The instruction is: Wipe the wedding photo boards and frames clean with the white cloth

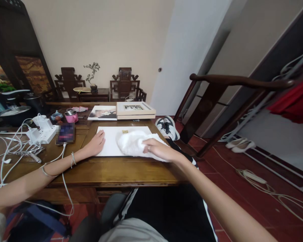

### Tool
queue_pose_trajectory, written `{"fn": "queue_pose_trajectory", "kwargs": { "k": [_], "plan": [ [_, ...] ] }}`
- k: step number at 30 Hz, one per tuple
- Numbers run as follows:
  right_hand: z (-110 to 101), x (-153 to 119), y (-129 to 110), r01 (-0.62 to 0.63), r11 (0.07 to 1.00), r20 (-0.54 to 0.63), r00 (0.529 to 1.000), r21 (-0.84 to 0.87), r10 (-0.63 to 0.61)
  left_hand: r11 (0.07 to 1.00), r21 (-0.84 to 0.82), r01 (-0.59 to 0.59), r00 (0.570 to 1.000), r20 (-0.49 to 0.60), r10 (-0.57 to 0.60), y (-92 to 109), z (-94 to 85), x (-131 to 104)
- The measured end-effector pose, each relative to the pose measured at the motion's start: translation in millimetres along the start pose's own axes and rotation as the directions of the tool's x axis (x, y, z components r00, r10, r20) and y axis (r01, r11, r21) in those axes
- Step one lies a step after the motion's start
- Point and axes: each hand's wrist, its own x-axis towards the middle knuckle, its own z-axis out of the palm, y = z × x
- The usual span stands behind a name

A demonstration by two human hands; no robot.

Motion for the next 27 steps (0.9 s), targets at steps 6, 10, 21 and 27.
{"fn": "queue_pose_trajectory", "kwargs": {
  "k": [6, 10, 21, 27],
  "plan": [
    [-5, 7, 5, -0.066, 0.997, -0.075, 0.995, 0.04, 0.069, 1.0, 0.013, -0.016, 1.0, -0.007, 0.016, -1, 0.8, 1],
    [10, 55, -8, 0.09, 0.993, -0.12, 0.988, -0.079, -0.099, 0.999, 0.026, -0.02, 1.0, 0.0, 0.02, -1, -0.9, 0],
    [53, 53, -38, 0.205, 0.89, -0.034, 0.97, -0.408, -0.239, 1.0, 0.009, -0.006, 1.0, 0.001, 0.006, 1, -0.8, -1],
    [33, -21, -57, 0.285, 0.816, 0.179, 0.958, -0.503, -0.224, 1.0, -0.003, 0.002, 1.0, -0.002, -0.002, -1, 0.4, 0]
  ]
}}
